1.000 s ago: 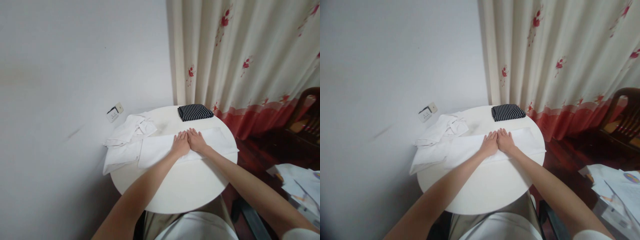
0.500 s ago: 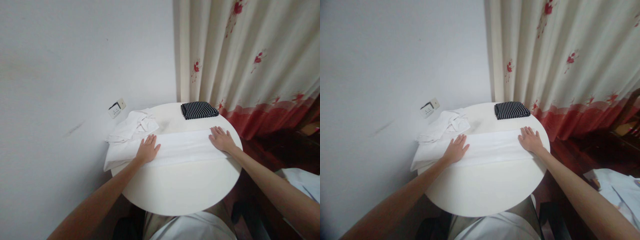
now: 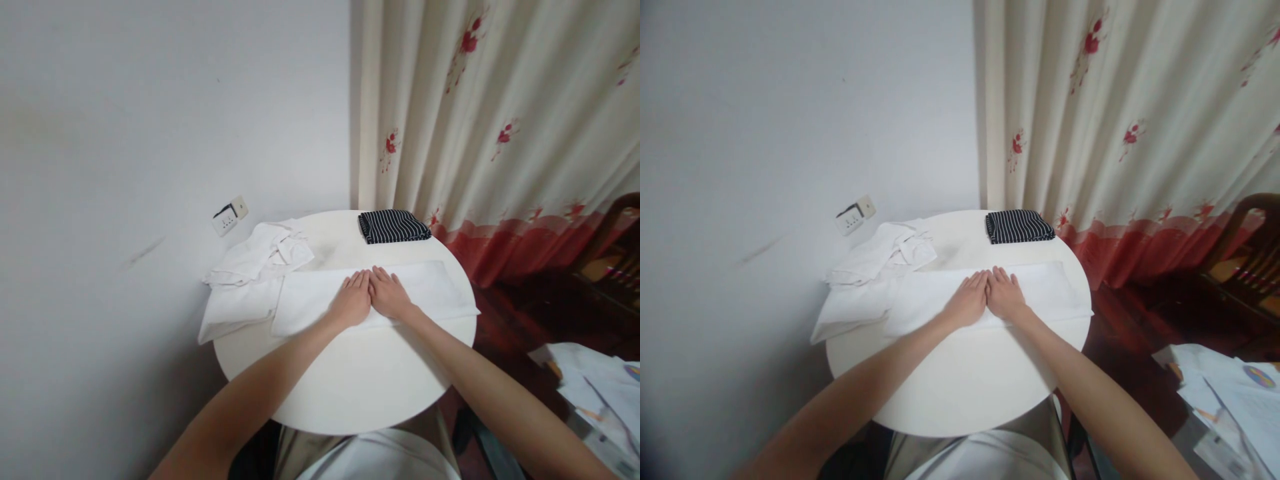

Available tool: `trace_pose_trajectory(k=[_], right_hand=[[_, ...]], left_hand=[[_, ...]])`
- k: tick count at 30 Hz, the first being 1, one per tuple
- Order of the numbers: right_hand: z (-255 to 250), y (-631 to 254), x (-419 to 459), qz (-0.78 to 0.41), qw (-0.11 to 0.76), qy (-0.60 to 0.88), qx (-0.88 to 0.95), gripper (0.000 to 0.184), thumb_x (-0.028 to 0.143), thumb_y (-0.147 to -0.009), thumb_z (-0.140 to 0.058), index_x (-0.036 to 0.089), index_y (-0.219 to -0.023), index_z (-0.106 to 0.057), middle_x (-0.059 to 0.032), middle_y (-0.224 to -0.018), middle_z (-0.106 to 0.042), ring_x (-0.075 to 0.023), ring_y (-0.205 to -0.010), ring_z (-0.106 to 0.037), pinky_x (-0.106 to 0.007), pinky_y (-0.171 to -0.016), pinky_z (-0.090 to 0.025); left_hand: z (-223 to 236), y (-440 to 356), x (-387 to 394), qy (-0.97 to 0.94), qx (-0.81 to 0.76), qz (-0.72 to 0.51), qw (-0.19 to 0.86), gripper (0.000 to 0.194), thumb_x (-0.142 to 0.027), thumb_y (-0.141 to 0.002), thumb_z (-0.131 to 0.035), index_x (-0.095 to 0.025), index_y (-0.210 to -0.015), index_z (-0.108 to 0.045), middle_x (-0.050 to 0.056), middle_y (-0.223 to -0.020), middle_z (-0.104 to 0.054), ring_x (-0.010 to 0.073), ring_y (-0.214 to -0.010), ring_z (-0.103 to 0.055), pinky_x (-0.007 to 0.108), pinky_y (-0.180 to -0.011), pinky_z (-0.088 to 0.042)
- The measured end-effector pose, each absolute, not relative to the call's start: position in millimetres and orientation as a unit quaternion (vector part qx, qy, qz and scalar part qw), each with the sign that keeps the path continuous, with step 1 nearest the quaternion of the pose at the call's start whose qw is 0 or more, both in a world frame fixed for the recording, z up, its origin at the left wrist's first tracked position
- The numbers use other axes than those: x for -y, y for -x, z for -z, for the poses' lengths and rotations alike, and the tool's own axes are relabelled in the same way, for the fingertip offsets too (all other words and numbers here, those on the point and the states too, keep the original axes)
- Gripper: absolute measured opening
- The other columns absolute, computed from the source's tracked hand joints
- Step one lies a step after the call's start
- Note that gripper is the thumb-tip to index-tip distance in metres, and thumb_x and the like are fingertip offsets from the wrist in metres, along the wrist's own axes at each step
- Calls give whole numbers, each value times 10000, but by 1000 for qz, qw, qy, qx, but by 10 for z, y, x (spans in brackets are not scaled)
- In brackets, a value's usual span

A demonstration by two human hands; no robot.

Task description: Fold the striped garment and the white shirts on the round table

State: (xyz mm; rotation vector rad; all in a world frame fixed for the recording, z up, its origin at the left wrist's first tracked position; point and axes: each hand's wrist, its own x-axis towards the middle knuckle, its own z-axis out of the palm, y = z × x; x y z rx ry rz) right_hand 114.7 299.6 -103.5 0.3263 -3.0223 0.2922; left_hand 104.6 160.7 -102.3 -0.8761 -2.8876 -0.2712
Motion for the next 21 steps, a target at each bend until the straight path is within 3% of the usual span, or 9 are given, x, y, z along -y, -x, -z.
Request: trace_pose_trajectory(k=[6, 9, 15, 18, 21], right_hand=[[1142, -962, -3257, -95, 46, -63, 992, 593, 407, -1036, -254, 148, -1565, -326, -133, -1650, -267, -281, -1522, -210, -571, -1193, -181], [1166, -838, -3551, -81, 56, -13, 995, 574, 436, -1031, -274, 177, -1532, -380, -143, -1628, -317, -300, -1501, -254, -606, -1169, -194], [1121, -778, -4426, -35, 115, 75, 990, 457, 353, -995, -345, 126, -1259, -640, -201, -1355, -609, -331, -1316, -503, -536, -1091, -351], [1063, -844, -4731, -60, 91, 168, 980, 470, 367, -965, -403, 52, -1127, -713, -269, -1176, -680, -341, -1128, -640, -445, -965, -471], [1008, -893, -4873, -98, 51, 215, 970, 444, 394, -919, -491, 54, -1015, -760, -271, -1069, -712, -351, -1038, -689, -397, -859, -516]], left_hand=[[1148, -1060, -1546, 297, 949, 87, 68, 556, -297, -1034, -261, -66, -1530, -359, 154, -1632, -303, 257, -1513, -267, 455, -1229, -236], [1114, -1064, -1538, 298, 948, 88, 67, 560, -296, -1026, -272, -61, -1525, -366, 157, -1629, -310, 261, -1508, -276, 455, -1228, -239], [1106, -1066, -1544, 304, 946, 88, 68, 562, -301, -1023, -279, -53, -1517, -381, 161, -1626, -314, 263, -1503, -287, 454, -1221, -252], [1106, -1067, -1543, 308, 945, 83, 72, 569, -296, -1020, -284, -30, -1514, -381, 171, -1621, -319, 278, -1497, -297, 457, -1219, -257], [1089, -1078, -1547, 310, 945, 79, 70, 574, -293, -1020, -284, -14, -1514, -377, 179, -1619, -319, 290, -1494, -303, 464, -1217, -261]])
